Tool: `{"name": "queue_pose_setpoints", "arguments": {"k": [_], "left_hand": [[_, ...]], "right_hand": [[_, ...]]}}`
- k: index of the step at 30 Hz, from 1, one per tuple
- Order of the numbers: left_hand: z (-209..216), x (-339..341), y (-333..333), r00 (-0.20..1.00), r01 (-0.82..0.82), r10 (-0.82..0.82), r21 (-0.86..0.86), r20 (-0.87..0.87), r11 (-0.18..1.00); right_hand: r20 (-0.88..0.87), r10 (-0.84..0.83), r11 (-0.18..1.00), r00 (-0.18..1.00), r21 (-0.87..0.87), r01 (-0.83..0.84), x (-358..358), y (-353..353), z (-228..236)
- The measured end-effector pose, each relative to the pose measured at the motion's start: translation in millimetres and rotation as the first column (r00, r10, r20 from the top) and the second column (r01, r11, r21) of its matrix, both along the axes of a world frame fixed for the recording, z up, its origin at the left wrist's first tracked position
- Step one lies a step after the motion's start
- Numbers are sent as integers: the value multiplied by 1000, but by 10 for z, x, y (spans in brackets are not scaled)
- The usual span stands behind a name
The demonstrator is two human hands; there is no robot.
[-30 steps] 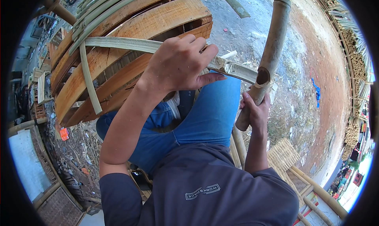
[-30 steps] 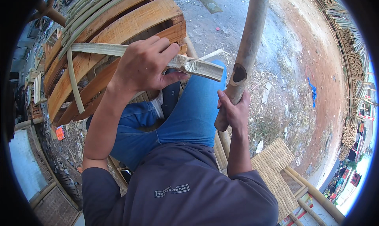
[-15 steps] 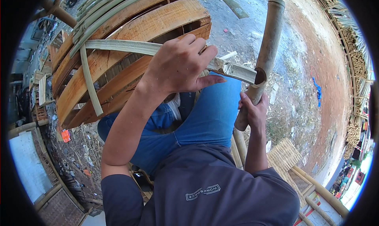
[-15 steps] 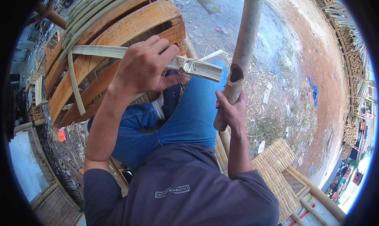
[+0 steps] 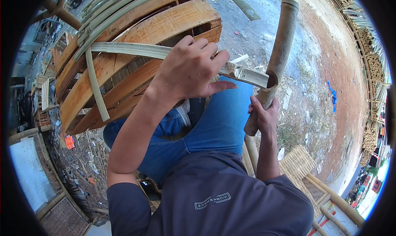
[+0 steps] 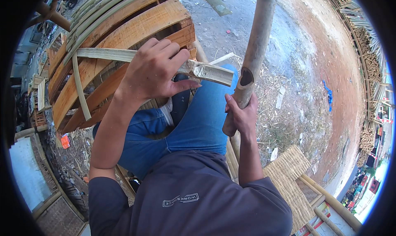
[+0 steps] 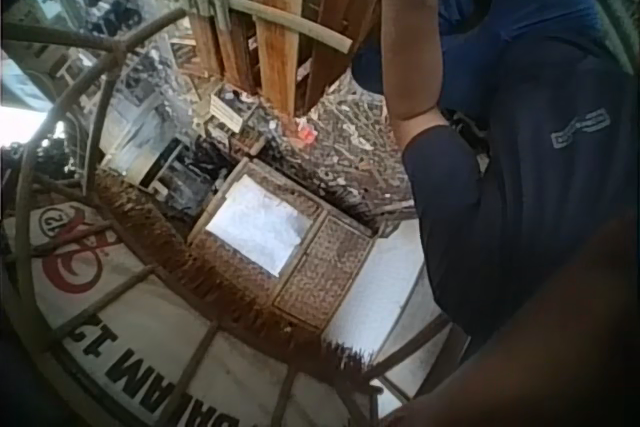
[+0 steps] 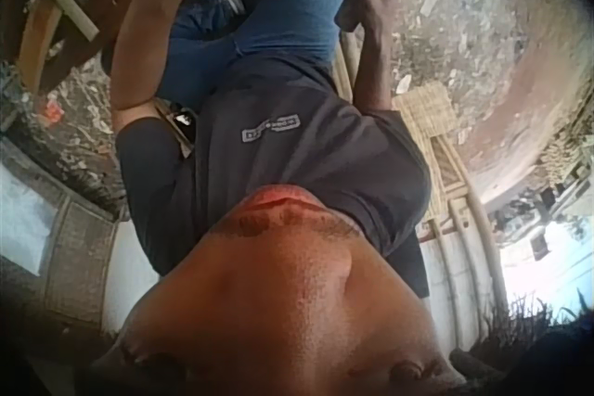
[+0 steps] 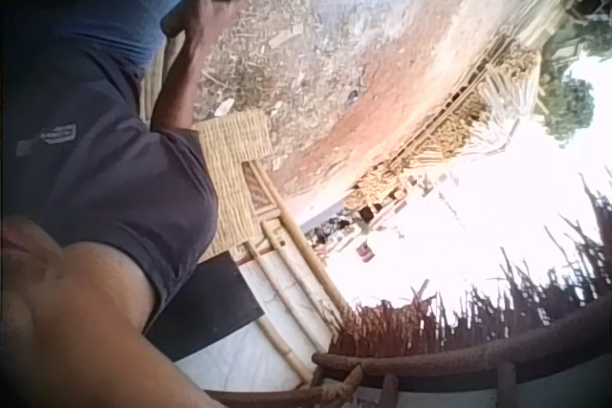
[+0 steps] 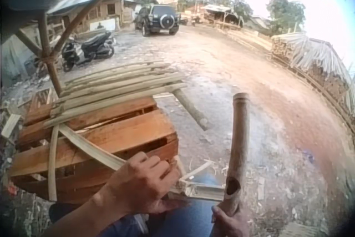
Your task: The person uses a machete to shape and refine a bamboo pole by carving out sections of the wood while sitting on a bamboo bench.
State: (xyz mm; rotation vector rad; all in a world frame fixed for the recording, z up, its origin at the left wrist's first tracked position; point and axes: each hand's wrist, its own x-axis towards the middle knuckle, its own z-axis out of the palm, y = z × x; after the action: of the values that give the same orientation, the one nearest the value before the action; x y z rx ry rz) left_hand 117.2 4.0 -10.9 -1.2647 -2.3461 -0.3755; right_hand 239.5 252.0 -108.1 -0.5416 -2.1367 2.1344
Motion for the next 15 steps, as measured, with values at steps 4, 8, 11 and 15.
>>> {"name": "queue_pose_setpoints", "arguments": {"k": [4, 8, 11, 15], "left_hand": [[-20, 24, -5, 999, -20, 19, 18, 49, 1000], [3, 14, -5, 996, -12, 11, 12, 87, 1000], [-21, -6, -4, 998, -10, 10, 1, 67, 1000], [-31, -12, 3, 998, -40, 39, 15, 55, 999]], "right_hand": [[-27, 34, 999, 999, 7, -34, -9, -32, 2], [-48, -13, 1000, 999, -13, 12, 3, -66, -53], [-72, -46, 998, 996, -33, 44, 22, -107, -105], [-106, -26, 995, 994, -99, 16, 65, -205, -114]]}}
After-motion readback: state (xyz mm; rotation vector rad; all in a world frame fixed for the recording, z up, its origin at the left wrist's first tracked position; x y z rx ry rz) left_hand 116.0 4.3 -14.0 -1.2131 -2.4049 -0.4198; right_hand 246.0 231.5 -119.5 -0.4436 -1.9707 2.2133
